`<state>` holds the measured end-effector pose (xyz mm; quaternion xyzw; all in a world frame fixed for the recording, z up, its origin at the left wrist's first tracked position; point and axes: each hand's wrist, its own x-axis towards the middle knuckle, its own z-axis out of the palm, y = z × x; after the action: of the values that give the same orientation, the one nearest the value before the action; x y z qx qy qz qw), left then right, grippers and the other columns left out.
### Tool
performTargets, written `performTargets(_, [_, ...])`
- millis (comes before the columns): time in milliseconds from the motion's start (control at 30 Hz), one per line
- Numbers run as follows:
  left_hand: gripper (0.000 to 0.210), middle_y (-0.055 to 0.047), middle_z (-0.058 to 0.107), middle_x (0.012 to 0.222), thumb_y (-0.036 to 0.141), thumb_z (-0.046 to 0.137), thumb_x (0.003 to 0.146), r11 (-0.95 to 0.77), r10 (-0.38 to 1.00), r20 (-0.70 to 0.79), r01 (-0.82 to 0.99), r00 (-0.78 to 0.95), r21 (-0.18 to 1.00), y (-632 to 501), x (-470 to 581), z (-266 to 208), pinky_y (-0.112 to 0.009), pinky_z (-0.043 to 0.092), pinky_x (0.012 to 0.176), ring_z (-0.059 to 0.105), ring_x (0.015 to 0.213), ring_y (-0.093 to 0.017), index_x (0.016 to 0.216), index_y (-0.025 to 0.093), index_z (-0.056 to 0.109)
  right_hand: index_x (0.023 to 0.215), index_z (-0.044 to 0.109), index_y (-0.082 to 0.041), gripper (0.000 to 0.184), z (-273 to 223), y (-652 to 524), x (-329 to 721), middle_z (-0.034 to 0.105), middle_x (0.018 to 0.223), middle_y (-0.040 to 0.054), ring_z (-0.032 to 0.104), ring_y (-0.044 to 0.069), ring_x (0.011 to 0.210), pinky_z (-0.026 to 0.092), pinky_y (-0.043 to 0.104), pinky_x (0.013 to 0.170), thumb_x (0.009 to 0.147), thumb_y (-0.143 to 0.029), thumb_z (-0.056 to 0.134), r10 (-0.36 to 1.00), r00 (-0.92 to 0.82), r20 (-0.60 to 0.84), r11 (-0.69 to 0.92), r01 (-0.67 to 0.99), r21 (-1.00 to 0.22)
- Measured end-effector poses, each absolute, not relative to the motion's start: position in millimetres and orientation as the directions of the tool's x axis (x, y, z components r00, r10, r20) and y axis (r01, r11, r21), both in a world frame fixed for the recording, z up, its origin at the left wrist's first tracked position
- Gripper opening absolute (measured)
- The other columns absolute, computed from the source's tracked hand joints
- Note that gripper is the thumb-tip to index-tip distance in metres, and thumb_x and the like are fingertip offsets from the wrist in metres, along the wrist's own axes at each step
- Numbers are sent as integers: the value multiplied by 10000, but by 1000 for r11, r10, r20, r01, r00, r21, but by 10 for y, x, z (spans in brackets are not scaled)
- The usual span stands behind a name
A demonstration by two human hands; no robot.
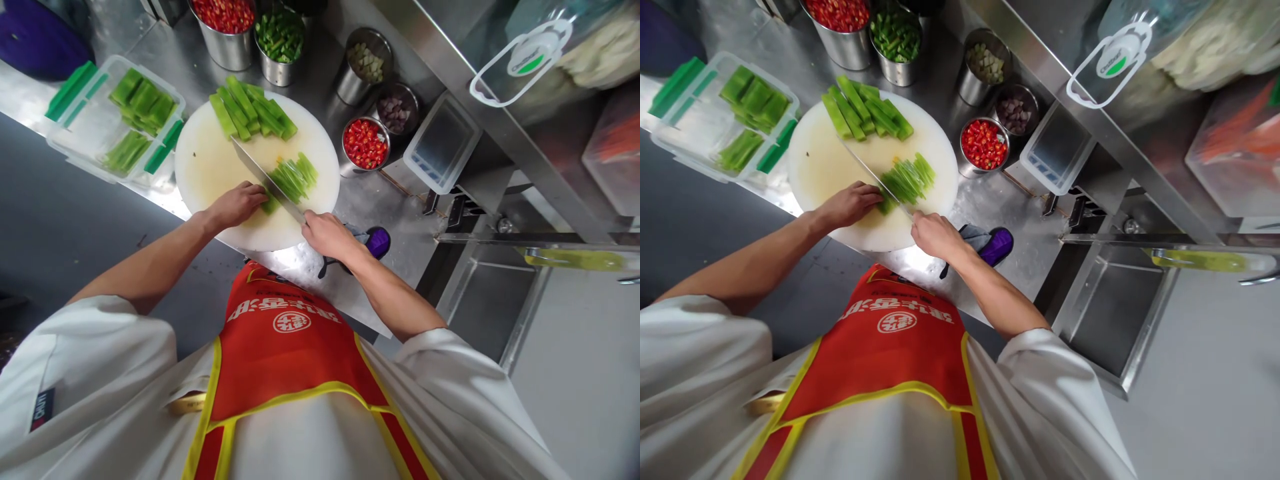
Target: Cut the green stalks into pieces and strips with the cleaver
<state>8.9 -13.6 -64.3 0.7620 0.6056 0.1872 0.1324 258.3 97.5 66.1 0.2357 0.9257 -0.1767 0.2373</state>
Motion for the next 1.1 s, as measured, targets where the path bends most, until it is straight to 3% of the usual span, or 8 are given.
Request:
performTargets(700, [412,-120,658,1265,308,344,1025,-199,979,138,852,151,485,-176,101,-691,-405,502,1011,617,1108,-243,1175,184,708,1174,567,-136,296,532,900,2488,743,1043,190,714,328,964,502,369,807,1025,-266,348,348,-753,-558,813,539,-220])
performTargets(1100, [396,-133,685,1157,310,358,1018,-209,977,146,828,155,519,-202,106,-640,-455,526,952,613,1044,-271,1098,192,728,1188,562,-138,295,456,847,2486,746,1053,181,712,329,985,505,374,822,1030,-260,344,343,-755,-559,813,537,-227])
